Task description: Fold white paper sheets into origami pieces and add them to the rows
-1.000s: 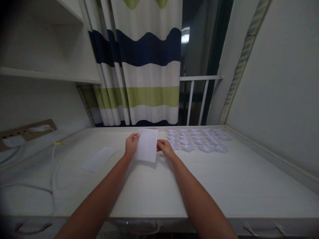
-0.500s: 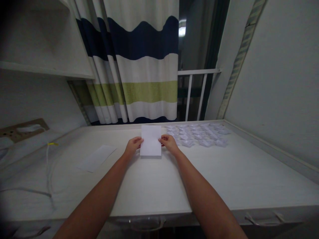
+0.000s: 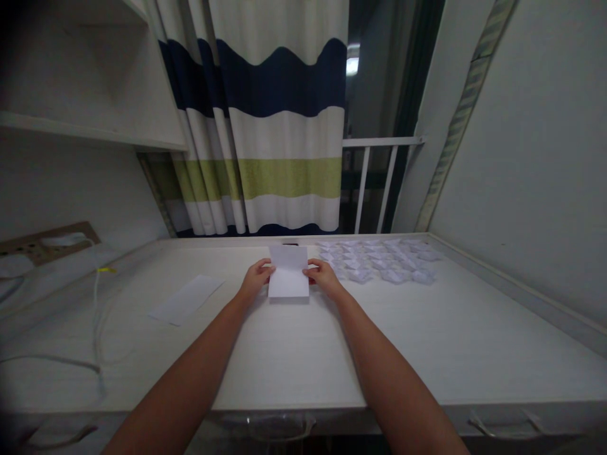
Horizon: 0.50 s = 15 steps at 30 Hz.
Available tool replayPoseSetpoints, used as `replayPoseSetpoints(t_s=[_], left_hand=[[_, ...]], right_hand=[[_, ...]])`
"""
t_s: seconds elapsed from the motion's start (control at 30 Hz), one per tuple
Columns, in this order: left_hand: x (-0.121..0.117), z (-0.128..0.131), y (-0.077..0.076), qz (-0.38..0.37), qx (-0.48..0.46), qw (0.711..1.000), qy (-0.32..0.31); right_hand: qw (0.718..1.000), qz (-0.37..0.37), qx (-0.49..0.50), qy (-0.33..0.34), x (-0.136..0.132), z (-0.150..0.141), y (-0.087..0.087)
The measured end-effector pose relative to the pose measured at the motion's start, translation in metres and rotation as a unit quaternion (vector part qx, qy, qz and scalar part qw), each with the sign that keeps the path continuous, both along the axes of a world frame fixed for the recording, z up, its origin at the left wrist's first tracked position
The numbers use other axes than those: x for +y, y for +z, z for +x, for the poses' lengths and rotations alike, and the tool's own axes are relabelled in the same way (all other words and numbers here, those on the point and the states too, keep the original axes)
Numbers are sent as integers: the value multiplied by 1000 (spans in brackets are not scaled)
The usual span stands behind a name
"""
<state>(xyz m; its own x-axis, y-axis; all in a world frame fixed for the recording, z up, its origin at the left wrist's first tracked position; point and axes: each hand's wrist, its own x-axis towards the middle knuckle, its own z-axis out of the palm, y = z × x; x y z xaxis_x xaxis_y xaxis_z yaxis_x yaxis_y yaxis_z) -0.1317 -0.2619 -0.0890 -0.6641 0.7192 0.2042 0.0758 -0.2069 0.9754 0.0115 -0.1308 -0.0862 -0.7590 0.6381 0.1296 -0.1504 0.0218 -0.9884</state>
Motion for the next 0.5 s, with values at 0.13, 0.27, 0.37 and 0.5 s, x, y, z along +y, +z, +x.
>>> replayPoseSetpoints(t_s=[0.13,0.27,0.37,0.5], left_hand=[[0,1,1,25,-22,999,2],[0,4,2,46,-39,998,-15],[-2,7,4,44,-23,998,-31],[-4,8,5,35,13,999,-25]], right_hand=[[1000,-19,2,8,-2,0,2],[999,-42,11,6,-3,1,5],[999,-38,13,16,-5,2,6],[999,-38,13,25,-8,2,7]])
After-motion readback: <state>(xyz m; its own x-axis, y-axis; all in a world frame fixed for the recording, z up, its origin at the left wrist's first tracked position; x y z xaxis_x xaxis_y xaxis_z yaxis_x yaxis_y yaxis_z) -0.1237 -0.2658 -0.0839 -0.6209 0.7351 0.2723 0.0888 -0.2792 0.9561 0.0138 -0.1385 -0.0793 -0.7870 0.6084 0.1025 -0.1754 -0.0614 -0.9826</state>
